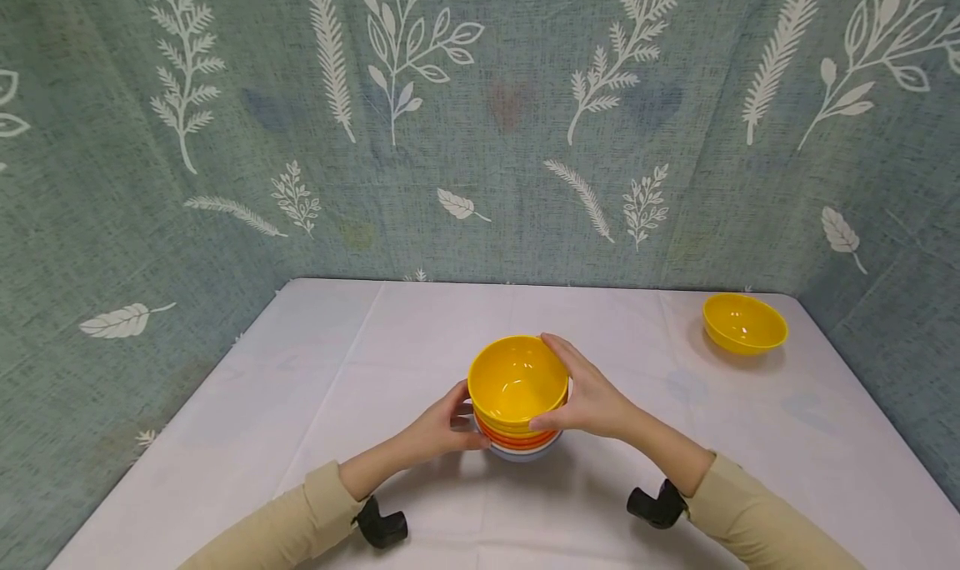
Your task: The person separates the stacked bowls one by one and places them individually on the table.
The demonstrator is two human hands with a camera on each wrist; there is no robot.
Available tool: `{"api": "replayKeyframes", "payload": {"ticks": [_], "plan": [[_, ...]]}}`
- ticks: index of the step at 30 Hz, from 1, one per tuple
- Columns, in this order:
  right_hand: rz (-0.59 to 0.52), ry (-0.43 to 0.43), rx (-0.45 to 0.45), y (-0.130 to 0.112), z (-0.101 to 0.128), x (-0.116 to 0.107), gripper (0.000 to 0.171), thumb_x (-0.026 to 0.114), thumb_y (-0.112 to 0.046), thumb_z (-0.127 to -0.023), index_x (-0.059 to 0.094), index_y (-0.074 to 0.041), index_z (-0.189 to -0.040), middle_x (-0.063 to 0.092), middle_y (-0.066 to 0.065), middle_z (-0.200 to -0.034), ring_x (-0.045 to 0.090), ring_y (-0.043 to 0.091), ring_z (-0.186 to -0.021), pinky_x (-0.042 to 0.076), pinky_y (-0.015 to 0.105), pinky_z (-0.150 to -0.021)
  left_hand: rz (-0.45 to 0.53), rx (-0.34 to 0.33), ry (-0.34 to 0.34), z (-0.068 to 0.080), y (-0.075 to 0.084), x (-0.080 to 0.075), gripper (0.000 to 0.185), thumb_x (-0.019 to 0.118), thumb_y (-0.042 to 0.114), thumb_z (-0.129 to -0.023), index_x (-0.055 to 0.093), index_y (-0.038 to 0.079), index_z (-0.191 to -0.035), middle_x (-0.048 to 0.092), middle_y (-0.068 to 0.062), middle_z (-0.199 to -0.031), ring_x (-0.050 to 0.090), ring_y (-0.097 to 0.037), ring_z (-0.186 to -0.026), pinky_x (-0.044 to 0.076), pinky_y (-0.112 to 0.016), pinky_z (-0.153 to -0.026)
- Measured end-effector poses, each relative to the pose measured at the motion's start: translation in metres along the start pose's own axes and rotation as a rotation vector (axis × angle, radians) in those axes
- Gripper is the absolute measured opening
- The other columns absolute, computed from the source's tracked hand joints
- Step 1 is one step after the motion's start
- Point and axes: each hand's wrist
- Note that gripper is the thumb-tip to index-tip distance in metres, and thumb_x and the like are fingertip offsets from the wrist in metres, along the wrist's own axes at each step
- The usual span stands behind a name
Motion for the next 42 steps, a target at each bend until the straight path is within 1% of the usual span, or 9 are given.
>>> {"api": "replayKeyframes", "payload": {"ticks": [4,12,20,23,28,31,36,42], "plan": [[-0.007,-0.002,0.001,0.0,0.0,0.0,0.098,0.08,-0.031,-0.067,0.024,-0.001,-0.142,0.027,0.021,-0.145,0.032,0.041,-0.127,0.032,0.06,-0.097,-0.005,0.004,0.002,-0.001,0.0,0.0,0.084,0.074,0.027,-0.076,0.026,0.008,-0.142,0.038,-0.013,-0.14,0.046,-0.029,-0.119,0.04,-0.044,-0.096],[-0.021,-0.006,-0.006,0.001,0.001,0.0,0.098,0.08,-0.029,-0.067,0.024,0.001,-0.142,0.023,0.022,-0.146,0.027,0.043,-0.13,0.028,0.064,-0.098,0.006,0.004,0.003,0.0,0.0,0.0,0.082,0.074,0.025,-0.075,0.027,0.008,-0.141,0.04,-0.012,-0.137,0.046,-0.029,-0.118,0.041,-0.042,-0.095],[-0.013,-0.015,-0.015,0.002,0.001,-0.001,0.099,0.08,-0.031,-0.067,0.023,0.0,-0.142,0.024,0.022,-0.146,0.028,0.042,-0.129,0.029,0.064,-0.097,-0.011,-0.004,0.005,-0.001,-0.002,0.001,0.082,0.074,0.023,-0.075,0.027,0.009,-0.141,0.038,-0.012,-0.139,0.046,-0.028,-0.118,0.042,-0.041,-0.096],[-0.03,-0.035,-0.008,0.002,0.001,-0.001,0.102,0.079,-0.035,-0.067,0.02,-0.001,-0.143,0.021,0.022,-0.146,0.028,0.042,-0.129,0.029,0.063,-0.097,-0.015,-0.003,0.006,-0.002,-0.003,0.001,0.082,0.074,0.023,-0.075,0.027,0.009,-0.141,0.039,-0.011,-0.139,0.046,-0.028,-0.118,0.041,-0.041,-0.096],[-0.074,-0.052,-0.012,0.003,0.0,0.002,0.11,0.08,-0.042,-0.065,0.016,-0.001,-0.144,0.019,0.022,-0.147,0.03,0.041,-0.128,0.032,0.06,-0.097,-0.013,-0.002,0.007,0.0,-0.002,0.001,0.082,0.074,0.024,-0.076,0.027,0.008,-0.141,0.039,-0.012,-0.138,0.047,-0.029,-0.118,0.041,-0.042,-0.096],[-0.068,-0.04,-0.02,0.004,0.0,0.004,0.109,0.08,-0.041,-0.065,0.017,-0.001,-0.144,0.02,0.022,-0.146,0.031,0.041,-0.127,0.034,0.059,-0.097,-0.014,-0.004,0.006,0.0,-0.001,0.001,0.082,0.073,0.025,-0.076,0.027,0.008,-0.141,0.039,-0.012,-0.137,0.046,-0.029,-0.118,0.041,-0.042,-0.096],[-0.034,0.002,-0.02,0.004,0.002,0.007,0.103,0.081,-0.033,-0.066,0.02,-0.002,-0.143,0.023,0.021,-0.145,0.034,0.04,-0.126,0.034,0.059,-0.097,-0.017,-0.006,0.004,0.0,-0.001,0.001,0.081,0.073,0.026,-0.076,0.027,0.009,-0.141,0.039,-0.011,-0.138,0.046,-0.028,-0.118,0.041,-0.042,-0.096],[-0.035,0.043,0.001,0.003,0.002,0.011,0.102,0.08,-0.033,-0.066,0.021,-0.002,-0.143,0.023,0.02,-0.146,0.033,0.04,-0.127,0.033,0.06,-0.097,-0.015,-0.004,0.0,-0.001,-0.001,0.0,0.082,0.073,0.028,-0.076,0.027,0.008,-0.141,0.039,-0.012,-0.138,0.046,-0.029,-0.118,0.041,-0.042,-0.096]]}}
Point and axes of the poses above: each hand's wrist, its own z-axis away from the middle knuckle, its own x-axis out of the palm, y = z × x
